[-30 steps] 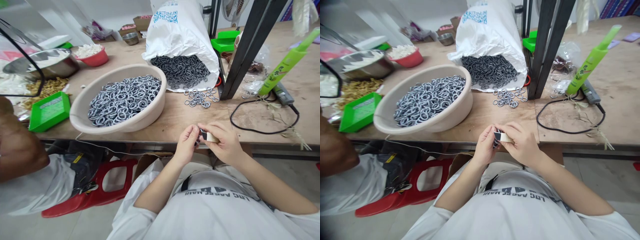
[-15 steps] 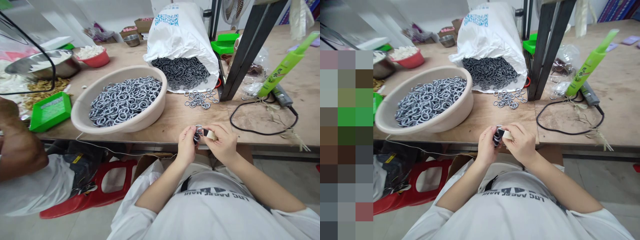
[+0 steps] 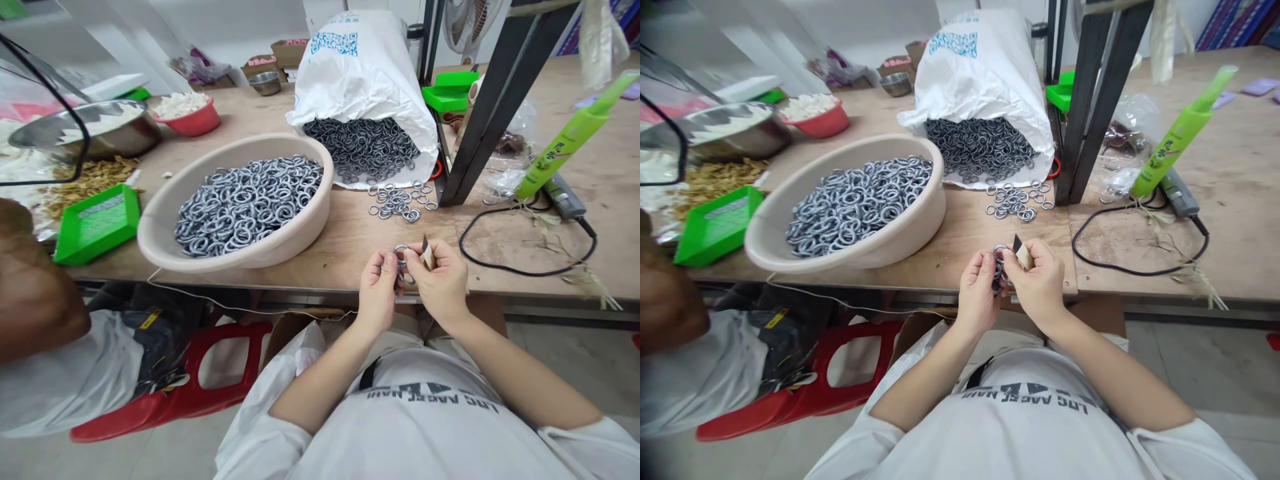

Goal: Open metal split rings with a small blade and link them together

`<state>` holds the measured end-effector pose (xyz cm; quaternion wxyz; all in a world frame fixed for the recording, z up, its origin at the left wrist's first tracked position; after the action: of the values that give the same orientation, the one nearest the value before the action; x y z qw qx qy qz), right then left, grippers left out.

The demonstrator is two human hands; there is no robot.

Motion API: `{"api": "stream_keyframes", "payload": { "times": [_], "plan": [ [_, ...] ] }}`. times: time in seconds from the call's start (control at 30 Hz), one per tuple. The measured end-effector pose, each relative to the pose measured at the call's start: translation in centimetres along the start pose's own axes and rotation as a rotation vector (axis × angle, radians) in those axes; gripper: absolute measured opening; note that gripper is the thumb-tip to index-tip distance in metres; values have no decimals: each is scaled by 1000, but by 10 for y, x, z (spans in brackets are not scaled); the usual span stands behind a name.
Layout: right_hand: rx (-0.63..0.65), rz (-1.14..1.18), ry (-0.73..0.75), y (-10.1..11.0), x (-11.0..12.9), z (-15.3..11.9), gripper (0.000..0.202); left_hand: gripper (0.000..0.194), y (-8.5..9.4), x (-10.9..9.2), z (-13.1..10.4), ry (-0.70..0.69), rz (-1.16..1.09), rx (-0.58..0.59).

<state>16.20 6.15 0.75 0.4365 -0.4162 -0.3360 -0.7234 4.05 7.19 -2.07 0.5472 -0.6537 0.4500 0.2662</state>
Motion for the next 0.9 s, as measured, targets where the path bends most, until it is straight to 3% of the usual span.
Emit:
{"api": "stream_keyframes", "payload": {
  "times": [0.17, 0.33, 0.4, 0.6, 0.77, 0.9],
  "plan": [
    [118, 94, 11, -4, 6, 4, 21, 37, 4, -8, 3, -2, 78, 33],
    [361, 253, -40, -8, 6, 22, 26, 41, -6, -6, 0, 143, 58, 199],
    [373, 162, 1, -1, 10, 27, 30, 43, -9, -5, -2, 198, 12, 234],
    [547, -313, 437, 2, 48, 11, 39, 41, -7, -5, -3, 230, -23, 188],
    [567, -399, 482, 2, 55, 4, 41, 39, -10, -6, -3, 214, -22, 221],
    [639, -311, 408, -1, 47, 6, 42, 40, -9, -2, -6, 248, -22, 246]
  ]
}}
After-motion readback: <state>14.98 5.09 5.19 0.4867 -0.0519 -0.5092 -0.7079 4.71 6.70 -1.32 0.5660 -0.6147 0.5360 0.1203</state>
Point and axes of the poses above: each hand's wrist, its own z-axis towards the middle knuckle, its own y-axis out of the back of the hand, x = y × z, the point moved 7 cm from there along z, towards the middle knuckle, and after that the axes turned 9 degrees about y, right-handed, at the moved point
